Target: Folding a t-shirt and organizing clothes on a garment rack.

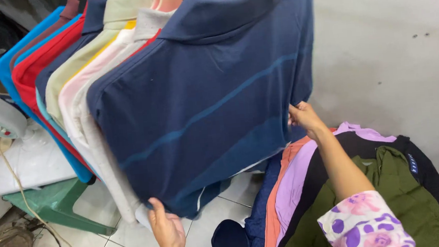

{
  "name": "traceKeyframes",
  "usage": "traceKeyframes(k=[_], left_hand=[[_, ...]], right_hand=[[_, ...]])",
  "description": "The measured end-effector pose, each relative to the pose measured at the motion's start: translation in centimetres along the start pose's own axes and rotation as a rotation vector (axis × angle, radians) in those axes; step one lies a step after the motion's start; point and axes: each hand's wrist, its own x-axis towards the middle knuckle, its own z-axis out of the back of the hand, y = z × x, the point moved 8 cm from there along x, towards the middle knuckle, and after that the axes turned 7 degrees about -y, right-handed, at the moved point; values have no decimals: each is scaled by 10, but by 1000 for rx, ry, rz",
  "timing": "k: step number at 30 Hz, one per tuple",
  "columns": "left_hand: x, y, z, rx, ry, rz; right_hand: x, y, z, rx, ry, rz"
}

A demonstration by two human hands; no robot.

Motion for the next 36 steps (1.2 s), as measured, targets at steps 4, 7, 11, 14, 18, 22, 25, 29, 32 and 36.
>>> traceKeyframes(k=[4,7,11,14,18,22,25,29,32,36], left_hand=[[-27,-5,-24,204,97,272],[-38,-43,-31,324,-23,124],[-46,-72,-34,179,36,-6],[-42,-81,-20,161,-9,-107],[-42,-98,-12,329,-140,-355],[-45,-97,-3,525,-174,-459],[-33,-76,14,656,-203,-466],[-21,-27,13,634,-106,-356],[-19,-3,3,678,-16,-359],[-22,9,-1,606,120,-401]], right_hand=[[-8,-1,41,267,-467,65],[-11,-5,25,107,-325,37],[-22,0,30,93,-391,109],[-35,-6,28,66,-305,49],[-62,16,34,136,-493,-23],[-51,-4,38,200,-509,36],[-47,-13,30,343,-709,0],[-88,92,-48,207,-829,296],[-160,176,-163,73,-475,669],[-260,171,-287,-324,110,1204]])
